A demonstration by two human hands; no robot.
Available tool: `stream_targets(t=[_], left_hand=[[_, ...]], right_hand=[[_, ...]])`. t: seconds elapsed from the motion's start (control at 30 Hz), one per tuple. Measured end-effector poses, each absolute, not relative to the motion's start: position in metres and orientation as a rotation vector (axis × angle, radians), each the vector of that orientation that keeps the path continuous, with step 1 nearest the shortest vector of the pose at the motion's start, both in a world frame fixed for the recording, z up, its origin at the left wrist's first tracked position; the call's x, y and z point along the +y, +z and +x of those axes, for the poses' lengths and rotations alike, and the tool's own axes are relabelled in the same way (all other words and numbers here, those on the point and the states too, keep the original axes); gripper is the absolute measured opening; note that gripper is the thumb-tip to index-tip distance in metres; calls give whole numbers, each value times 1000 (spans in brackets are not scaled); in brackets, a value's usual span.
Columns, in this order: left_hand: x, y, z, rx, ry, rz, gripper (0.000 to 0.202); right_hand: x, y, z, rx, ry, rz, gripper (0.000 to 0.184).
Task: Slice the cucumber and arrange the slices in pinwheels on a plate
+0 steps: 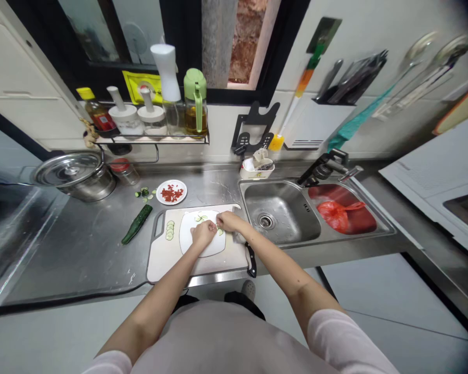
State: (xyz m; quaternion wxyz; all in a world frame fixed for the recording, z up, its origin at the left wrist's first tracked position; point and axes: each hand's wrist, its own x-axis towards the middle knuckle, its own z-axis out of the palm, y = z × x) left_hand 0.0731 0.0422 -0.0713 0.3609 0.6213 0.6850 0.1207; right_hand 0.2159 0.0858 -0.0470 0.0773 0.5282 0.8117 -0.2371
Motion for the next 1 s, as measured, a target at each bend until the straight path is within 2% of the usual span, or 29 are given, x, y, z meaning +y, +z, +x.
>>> stream_targets(t=[1.0], left_hand=[[39,-79,75,1785,274,1823,10]], right_hand=[[82,-62,226,2441,-621,1629,14]])
